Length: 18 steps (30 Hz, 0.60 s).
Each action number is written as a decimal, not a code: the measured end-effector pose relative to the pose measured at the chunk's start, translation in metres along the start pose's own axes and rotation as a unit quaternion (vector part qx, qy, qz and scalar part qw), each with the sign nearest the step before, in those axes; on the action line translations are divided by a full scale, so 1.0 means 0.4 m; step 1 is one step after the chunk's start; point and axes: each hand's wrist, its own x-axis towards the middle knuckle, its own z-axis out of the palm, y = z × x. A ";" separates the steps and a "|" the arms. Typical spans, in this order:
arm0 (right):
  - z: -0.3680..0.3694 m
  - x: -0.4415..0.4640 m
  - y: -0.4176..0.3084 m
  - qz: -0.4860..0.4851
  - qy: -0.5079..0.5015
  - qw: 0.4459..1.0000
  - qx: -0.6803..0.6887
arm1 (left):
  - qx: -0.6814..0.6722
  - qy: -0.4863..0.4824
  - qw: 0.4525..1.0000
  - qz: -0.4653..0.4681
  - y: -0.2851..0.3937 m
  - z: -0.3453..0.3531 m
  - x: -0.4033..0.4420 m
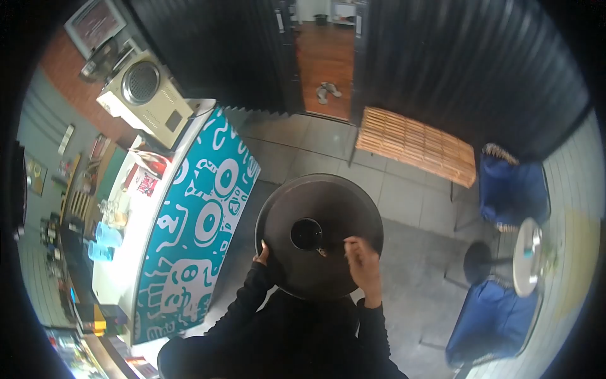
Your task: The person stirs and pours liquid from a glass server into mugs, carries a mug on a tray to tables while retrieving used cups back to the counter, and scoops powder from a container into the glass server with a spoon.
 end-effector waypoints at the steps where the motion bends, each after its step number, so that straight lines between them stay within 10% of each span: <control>1: -0.028 0.063 -0.004 -0.050 0.051 0.994 -0.085 | -0.005 0.021 0.999 0.050 -0.028 0.003 0.078; 6: -0.076 0.410 0.005 -0.195 0.153 0.923 -0.295 | -0.153 0.049 0.985 0.064 -0.041 0.044 0.285; 8: -0.059 0.545 0.032 0.043 0.059 0.992 -0.106 | -0.190 0.058 0.977 0.077 0.047 0.098 0.286; 18: 0.163 1.124 0.115 0.068 -0.008 0.998 0.008 | -0.102 0.080 0.972 0.194 0.667 0.328 0.382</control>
